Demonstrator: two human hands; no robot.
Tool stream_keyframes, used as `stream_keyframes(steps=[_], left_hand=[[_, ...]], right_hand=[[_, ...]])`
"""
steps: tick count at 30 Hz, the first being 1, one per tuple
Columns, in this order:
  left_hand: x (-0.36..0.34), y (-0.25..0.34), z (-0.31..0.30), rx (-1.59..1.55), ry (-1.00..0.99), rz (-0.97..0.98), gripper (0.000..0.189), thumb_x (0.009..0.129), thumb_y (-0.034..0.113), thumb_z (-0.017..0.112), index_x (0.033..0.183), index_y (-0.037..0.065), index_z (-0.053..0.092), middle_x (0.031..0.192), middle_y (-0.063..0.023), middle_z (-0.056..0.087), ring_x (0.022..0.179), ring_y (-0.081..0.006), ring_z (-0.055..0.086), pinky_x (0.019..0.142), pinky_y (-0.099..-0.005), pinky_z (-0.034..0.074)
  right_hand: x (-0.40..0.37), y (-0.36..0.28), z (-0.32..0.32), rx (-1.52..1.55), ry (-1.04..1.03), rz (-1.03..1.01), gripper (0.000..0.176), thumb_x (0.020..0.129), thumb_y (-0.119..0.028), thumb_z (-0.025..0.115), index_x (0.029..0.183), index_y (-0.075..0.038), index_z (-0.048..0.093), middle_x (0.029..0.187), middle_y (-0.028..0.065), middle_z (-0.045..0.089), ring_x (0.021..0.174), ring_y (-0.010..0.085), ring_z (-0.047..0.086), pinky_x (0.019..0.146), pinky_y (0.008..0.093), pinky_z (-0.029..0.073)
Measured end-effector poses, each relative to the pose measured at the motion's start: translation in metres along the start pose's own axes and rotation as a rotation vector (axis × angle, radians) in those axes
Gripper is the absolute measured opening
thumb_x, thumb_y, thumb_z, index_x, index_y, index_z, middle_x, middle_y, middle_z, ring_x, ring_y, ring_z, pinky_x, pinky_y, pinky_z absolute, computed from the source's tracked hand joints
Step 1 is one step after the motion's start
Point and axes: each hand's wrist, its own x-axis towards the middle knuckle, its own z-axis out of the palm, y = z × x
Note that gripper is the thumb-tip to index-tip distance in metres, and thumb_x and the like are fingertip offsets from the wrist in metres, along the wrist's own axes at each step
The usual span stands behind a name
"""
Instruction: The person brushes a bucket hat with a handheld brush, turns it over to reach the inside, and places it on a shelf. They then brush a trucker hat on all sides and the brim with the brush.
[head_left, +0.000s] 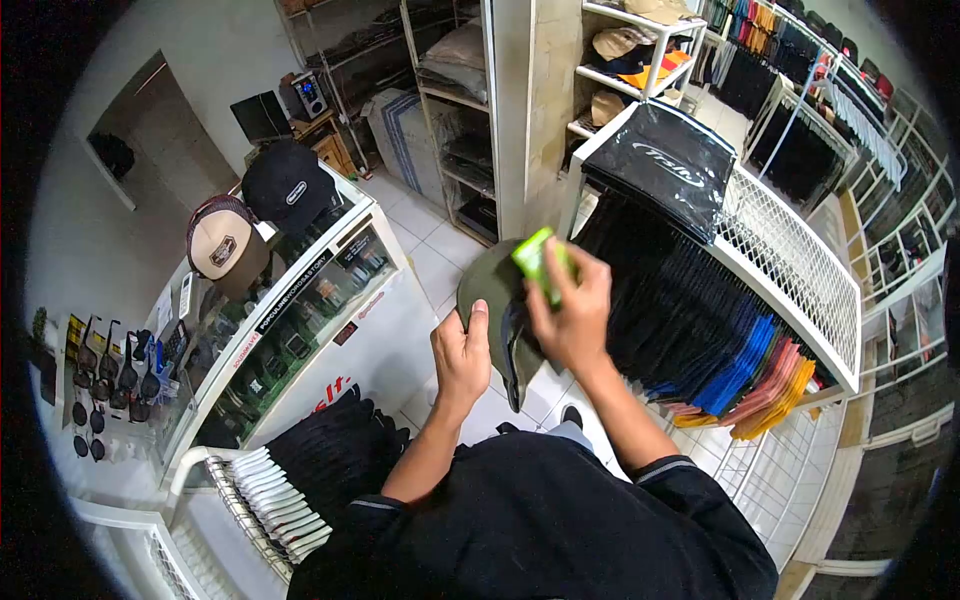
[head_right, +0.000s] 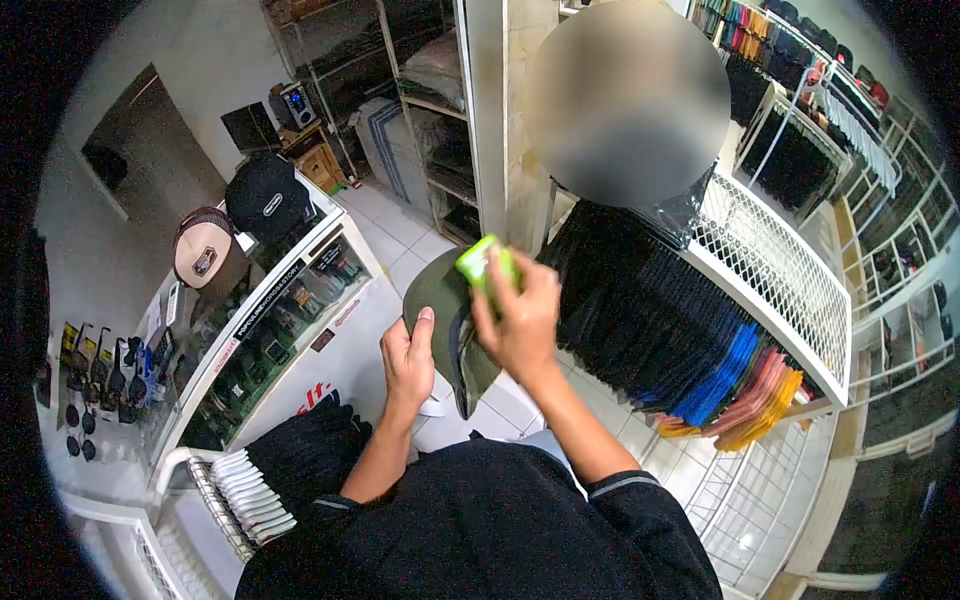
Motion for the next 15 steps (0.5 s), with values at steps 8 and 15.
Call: stream_keyframes(steps=[8,15], left_hand=[[-0.011,-0.004,-0.001,-0.037,-0.008,-0.054,0.032,0.106,0.019,0.056,0.085,-0.004,0.062,0.061,-0.0056,0.047,0.059,-0.0119,0.040,0.055,-0.0358,0.036],[-0.011,-0.007,-0.002,-0.026,-0.042,-0.072,0.038,0.106,0.022,0.056,0.078,-0.003,0.057,0.058,-0.0067,0.044,0.057,-0.0126,0.039,0.053,-0.0376,0.034]], right_hand=[[0.004,0.004,0.003,-0.022,0.040,0.095,0.063,0.083,-0.005,0.081,0.143,-0.007,0.062,0.127,0.0262,0.062,0.111,0.0407,0.061,0.096,0.0461,0.051],[-0.003,0.010,0.007,-0.005,-0.053,0.003,0.063,0.082,-0.005,0.082,0.141,-0.007,0.062,0.131,0.0261,0.061,0.113,0.0411,0.061,0.098,0.0469,0.050]])
